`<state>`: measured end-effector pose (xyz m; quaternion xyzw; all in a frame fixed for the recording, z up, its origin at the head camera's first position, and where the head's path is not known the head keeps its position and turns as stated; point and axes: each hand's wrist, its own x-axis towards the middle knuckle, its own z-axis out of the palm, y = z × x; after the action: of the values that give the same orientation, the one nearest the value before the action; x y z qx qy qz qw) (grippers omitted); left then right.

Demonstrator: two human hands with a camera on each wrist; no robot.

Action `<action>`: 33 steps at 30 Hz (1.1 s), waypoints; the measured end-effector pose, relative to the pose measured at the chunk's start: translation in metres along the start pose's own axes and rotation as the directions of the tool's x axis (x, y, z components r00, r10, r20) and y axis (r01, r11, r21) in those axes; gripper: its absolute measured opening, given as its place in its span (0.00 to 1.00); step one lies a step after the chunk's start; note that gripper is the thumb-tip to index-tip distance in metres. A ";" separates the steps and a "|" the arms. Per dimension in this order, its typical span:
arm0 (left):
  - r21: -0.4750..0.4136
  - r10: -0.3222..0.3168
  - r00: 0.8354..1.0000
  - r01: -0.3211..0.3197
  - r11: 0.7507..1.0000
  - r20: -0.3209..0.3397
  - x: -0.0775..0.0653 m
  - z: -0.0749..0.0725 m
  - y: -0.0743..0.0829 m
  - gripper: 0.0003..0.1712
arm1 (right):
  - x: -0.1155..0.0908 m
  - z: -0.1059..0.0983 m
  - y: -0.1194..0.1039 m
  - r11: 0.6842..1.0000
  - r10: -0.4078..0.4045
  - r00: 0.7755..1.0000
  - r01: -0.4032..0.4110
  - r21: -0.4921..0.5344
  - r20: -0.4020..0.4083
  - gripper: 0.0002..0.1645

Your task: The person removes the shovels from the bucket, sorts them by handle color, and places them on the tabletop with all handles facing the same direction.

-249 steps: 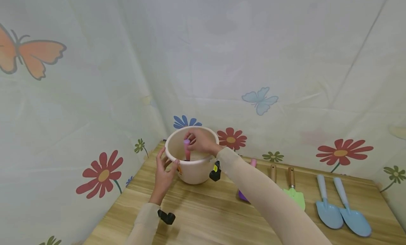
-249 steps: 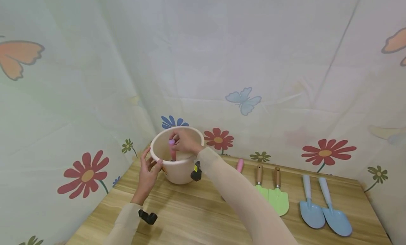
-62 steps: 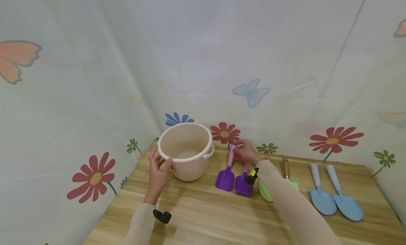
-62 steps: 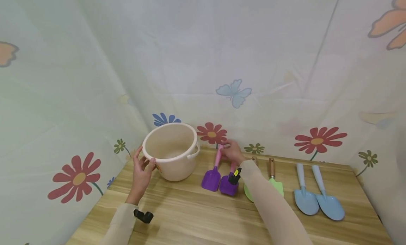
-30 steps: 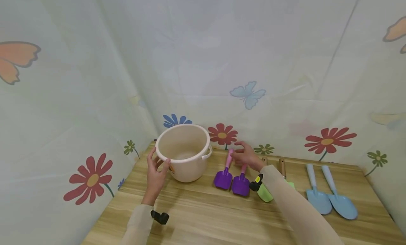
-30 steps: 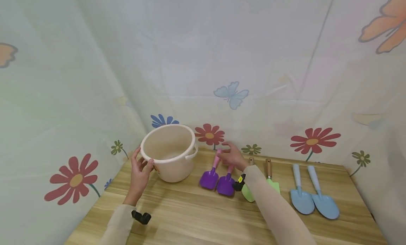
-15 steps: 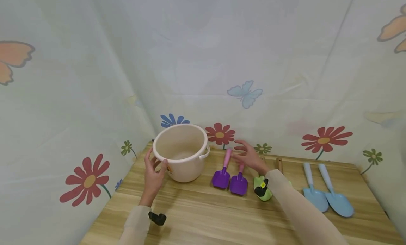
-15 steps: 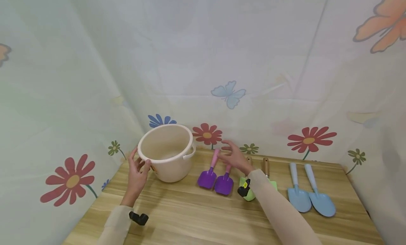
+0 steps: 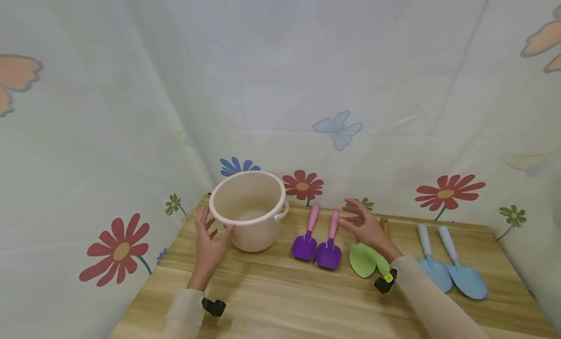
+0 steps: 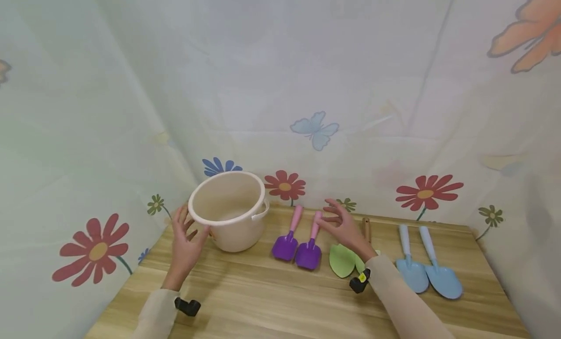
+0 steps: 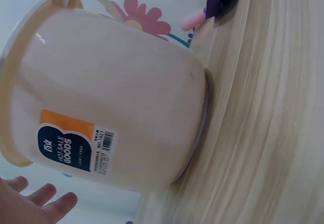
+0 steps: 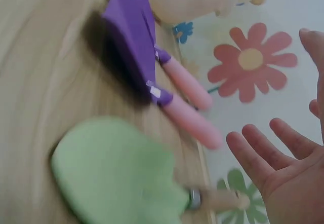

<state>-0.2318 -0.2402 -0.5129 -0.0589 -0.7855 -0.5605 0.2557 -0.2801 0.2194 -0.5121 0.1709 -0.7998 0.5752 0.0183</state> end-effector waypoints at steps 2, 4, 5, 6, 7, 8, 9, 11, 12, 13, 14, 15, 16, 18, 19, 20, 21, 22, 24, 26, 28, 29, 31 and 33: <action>0.054 0.036 0.999 -0.036 0.998 0.001 -0.001 -0.002 0.005 0.58 | -0.014 -0.009 0.001 0.999 -0.030 0.999 0.030 -0.011 -0.011 0.43; 0.099 0.090 0.996 -0.090 0.991 0.003 -0.001 -0.003 0.010 0.60 | -0.027 -0.018 0.002 0.998 -0.061 0.998 0.060 -0.031 -0.029 0.43; 0.121 0.121 0.993 -0.121 0.985 0.007 0.000 -0.003 0.012 0.61 | -0.033 -0.022 0.003 0.997 -0.071 0.997 0.070 -0.039 -0.038 0.43; 0.150 0.151 0.988 -0.151 0.977 0.011 0.000 -0.003 0.014 0.63 | -0.039 -0.027 0.004 0.996 -0.078 0.996 0.076 -0.047 -0.046 0.43; 0.182 0.187 0.982 -0.187 0.966 0.017 0.001 -0.003 0.016 0.63 | -0.045 -0.031 0.006 0.994 -0.085 0.995 0.080 -0.074 -0.059 0.44; 0.214 0.222 0.975 -0.222 0.951 0.026 0.002 -0.003 0.017 0.64 | -0.051 -0.035 0.007 0.992 -0.085 0.994 0.078 -0.101 -0.070 0.44; 0.243 0.257 0.966 -0.258 0.935 0.035 0.002 -0.002 0.019 0.65 | -0.057 -0.039 0.008 0.989 -0.087 0.993 0.076 -0.130 -0.085 0.44; 0.303 0.321 0.945 -0.323 0.896 0.059 0.003 0.001 0.022 0.66 | -0.070 -0.046 0.010 0.981 -0.086 0.990 0.064 -0.185 -0.110 0.45; 0.329 0.355 0.932 -0.358 0.874 0.071 0.003 0.003 0.025 0.66 | -0.077 -0.050 0.010 0.975 -0.085 0.989 0.057 -0.215 -0.123 0.46; 0.348 0.387 0.918 -0.390 0.852 0.082 0.003 0.004 0.027 0.66 | -0.083 -0.053 0.009 0.968 -0.083 0.988 0.048 -0.244 -0.134 0.47; 0.362 0.415 0.905 -0.419 0.833 0.092 0.003 0.007 0.029 0.66 | -0.089 -0.057 0.009 0.963 -0.080 0.986 0.038 -0.268 -0.148 0.47; 0.372 0.448 0.888 -0.451 0.811 0.099 0.004 0.009 0.032 0.66 | -0.096 -0.060 0.008 0.956 -0.078 0.984 0.029 -0.292 -0.160 0.48; 0.384 0.478 0.872 -0.479 0.789 0.106 0.005 0.011 0.034 0.65 | -0.102 -0.064 0.007 0.949 -0.074 0.982 0.015 -0.315 -0.175 0.49; 0.404 0.529 0.841 -0.527 0.748 0.118 0.008 0.017 0.039 0.64 | -0.114 -0.071 0.007 0.936 -0.065 0.977 -0.010 -0.351 -0.202 0.50; 0.413 0.544 0.829 -0.543 0.731 0.126 0.009 0.020 0.042 0.64 | -0.120 -0.074 0.007 0.930 -0.067 0.974 -0.018 -0.368 -0.216 0.51; 0.418 0.558 0.819 -0.557 0.718 0.134 0.011 0.023 0.045 0.64 | -0.125 -0.077 0.008 0.923 -0.073 0.970 -0.021 -0.383 -0.231 0.51; 0.420 0.566 0.812 -0.567 0.708 0.143 0.012 0.025 0.047 0.64 | -0.130 -0.080 0.009 0.921 -0.075 0.968 -0.024 -0.390 -0.237 0.52; 0.422 0.565 0.810 -0.572 0.703 0.157 0.013 0.028 0.050 0.64 | -0.134 -0.083 0.010 0.916 -0.078 0.965 -0.029 -0.400 -0.249 0.52; 0.422 0.560 0.808 -0.579 0.697 0.184 0.014 0.032 0.056 0.64 | -0.141 -0.087 0.012 0.913 -0.082 0.962 -0.032 -0.406 -0.259 0.54; 0.419 0.554 0.805 -0.587 0.693 0.211 0.015 0.038 0.062 0.65 | -0.147 -0.090 0.012 0.911 -0.062 0.961 -0.055 -0.408 -0.269 0.55; 0.412 0.560 0.795 -0.602 0.684 0.233 0.016 0.046 0.069 0.64 | -0.151 -0.093 0.013 0.906 -0.062 0.956 -0.066 -0.418 -0.286 0.57; 0.406 0.573 0.785 -0.616 0.675 0.237 0.017 0.052 0.072 0.64 | -0.153 -0.094 0.014 0.904 -0.065 0.954 -0.068 -0.423 -0.291 0.57; 0.399 0.597 0.764 -0.641 0.656 0.245 0.018 0.065 0.081 0.63 | -0.155 -0.096 0.016 0.897 -0.074 0.948 -0.071 -0.435 -0.308 0.57; 0.385 0.614 0.746 -0.663 0.642 0.258 0.019 0.078 0.090 0.63 | -0.154 -0.097 0.020 0.897 -0.096 0.943 -0.057 -0.439 -0.320 0.57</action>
<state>-0.2399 -0.1398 -0.4464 -0.2999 -0.8338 -0.2306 0.4020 -0.1567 0.3536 -0.5320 0.0706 -0.8929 0.3986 0.1974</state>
